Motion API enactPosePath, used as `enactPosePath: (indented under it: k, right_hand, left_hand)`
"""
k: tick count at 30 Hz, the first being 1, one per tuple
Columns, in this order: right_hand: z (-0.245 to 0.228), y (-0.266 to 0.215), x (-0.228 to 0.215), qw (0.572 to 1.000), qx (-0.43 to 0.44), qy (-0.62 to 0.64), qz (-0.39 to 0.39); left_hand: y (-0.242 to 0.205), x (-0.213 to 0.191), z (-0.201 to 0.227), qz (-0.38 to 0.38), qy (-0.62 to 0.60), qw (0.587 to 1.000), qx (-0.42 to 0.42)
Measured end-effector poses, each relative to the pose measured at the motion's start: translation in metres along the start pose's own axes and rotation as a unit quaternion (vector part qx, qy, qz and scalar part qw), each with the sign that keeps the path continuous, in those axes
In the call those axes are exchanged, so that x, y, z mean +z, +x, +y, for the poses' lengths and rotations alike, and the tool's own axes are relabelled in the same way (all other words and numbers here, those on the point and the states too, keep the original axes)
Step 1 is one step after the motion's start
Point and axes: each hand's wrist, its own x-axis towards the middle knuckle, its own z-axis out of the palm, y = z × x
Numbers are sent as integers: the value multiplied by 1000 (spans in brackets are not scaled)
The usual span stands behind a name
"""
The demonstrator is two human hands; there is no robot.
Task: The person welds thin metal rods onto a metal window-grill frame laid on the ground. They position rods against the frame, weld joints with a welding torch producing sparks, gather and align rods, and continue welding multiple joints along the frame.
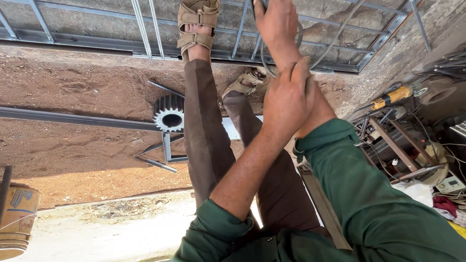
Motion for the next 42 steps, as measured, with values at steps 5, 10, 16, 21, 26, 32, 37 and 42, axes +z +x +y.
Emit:
enactPosePath:
  k: [5,10,16,21,26,32,37,42]
  right_hand:
    - [-12,-62,25,995,32,38,-86]
    - [-22,-81,35,991,46,32,-120]
    - [-18,-77,55,991,44,20,-124]
    - [-9,-72,64,991,50,4,-121]
    - [-6,-72,67,992,51,-5,-118]
    - [-11,-69,69,988,70,-9,-138]
    - [-9,-69,71,987,72,-22,-140]
    - [-15,-64,70,976,109,-54,-179]
  left_hand:
    - [1,2,3,-15,-45,999,-13]
    - [0,8,1,-28,-19,999,-12]
    - [-4,10,-2,-60,11,998,-18]
    - [-4,8,0,-66,13,998,-19]
    - [-4,6,0,-69,22,997,-27]
    - [-3,9,-2,-90,29,995,-23]
    - [-3,7,0,-90,35,995,-25]
    - [-4,10,-2,-76,32,996,-18]
